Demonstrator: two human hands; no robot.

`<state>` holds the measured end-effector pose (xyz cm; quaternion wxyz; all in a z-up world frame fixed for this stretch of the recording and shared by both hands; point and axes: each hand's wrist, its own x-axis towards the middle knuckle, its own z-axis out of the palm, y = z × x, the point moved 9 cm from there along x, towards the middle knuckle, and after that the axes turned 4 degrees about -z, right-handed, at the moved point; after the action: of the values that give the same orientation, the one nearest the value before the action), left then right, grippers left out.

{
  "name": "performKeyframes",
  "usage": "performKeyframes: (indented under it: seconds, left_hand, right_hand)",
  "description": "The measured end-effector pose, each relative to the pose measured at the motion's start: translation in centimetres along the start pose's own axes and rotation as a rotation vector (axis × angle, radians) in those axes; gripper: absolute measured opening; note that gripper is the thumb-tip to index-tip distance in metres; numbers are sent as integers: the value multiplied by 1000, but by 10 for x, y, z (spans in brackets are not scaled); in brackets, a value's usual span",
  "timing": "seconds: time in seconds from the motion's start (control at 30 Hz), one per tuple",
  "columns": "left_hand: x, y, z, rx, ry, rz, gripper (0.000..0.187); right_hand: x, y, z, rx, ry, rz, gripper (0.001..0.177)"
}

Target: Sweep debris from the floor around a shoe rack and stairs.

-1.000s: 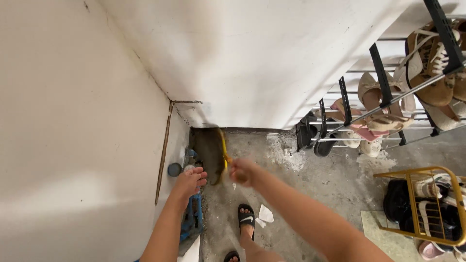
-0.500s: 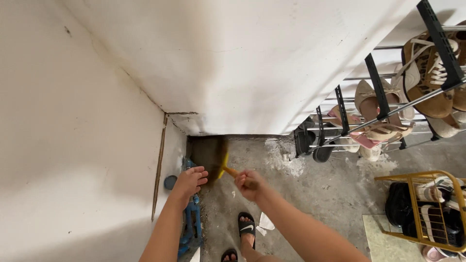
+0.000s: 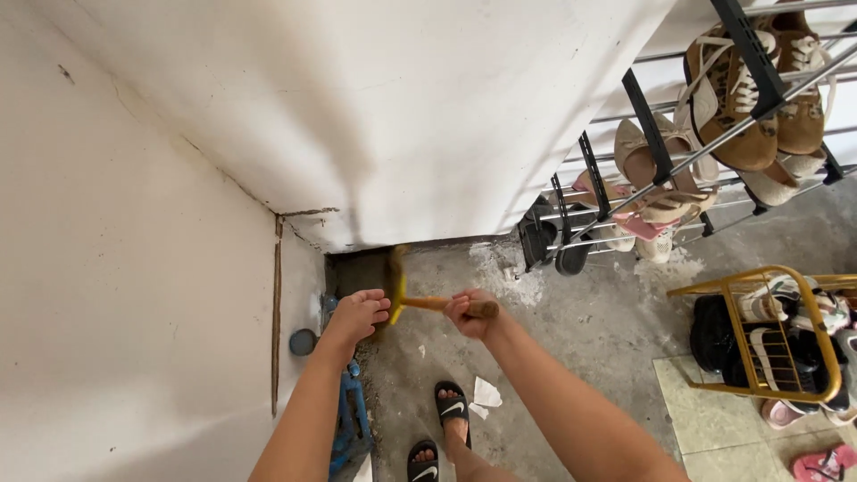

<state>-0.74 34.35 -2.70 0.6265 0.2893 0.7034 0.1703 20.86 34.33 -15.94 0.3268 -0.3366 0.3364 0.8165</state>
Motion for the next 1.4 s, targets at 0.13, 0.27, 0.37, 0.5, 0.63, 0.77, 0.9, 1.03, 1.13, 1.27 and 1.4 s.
performKeyframes:
  seconds: [0.13,0.27,0.37,0.5,0.63,0.77,0.9,1.03,1.13,1.27,1.4]
  left_hand:
    - [-1,-18,-5,-44,-19,29,48]
    - [-4,-42,-10,-58,-29,6,46]
    - [-10,-40,-9,-20,-17,8,46]
    - [-14,-44,-1,-18,-47,-1,47]
    - [-25,-43,6,18,-54,4,49]
    - [-31,-47,1,59,-47,14,49]
    - [-41,-47,3,71,-67,12,49]
    - [-41,-55,23,111,-111,23,49]
    - [-45,-59,38,174,-128,58,50]
    - [-50,-74,56,235,-178,55,51]
    - [-60,-75,72,258,-212,83,49]
  right_hand:
    - [43,11,-49,-75,-65,-101,43]
    - [-44,93,-11,-339,64,-242,10]
    - [-69,95,13,-305,-34,-199,22]
    - [-57,51,-2,-43,-94,-105,45]
    - [4,16,-73,131,-109,-44,43]
    - [-36,65,-53,-57,-10,-328,25]
    - [-109,151,-9,-165,32,-350,16]
    - [-78,120,-32,-106,-160,-242,16]
    - [-53,89,-65,133,-249,-115,16]
    - [-26,54,-142,132,-241,-135,21]
    - [-57,53,-208,-116,55,-417,13]
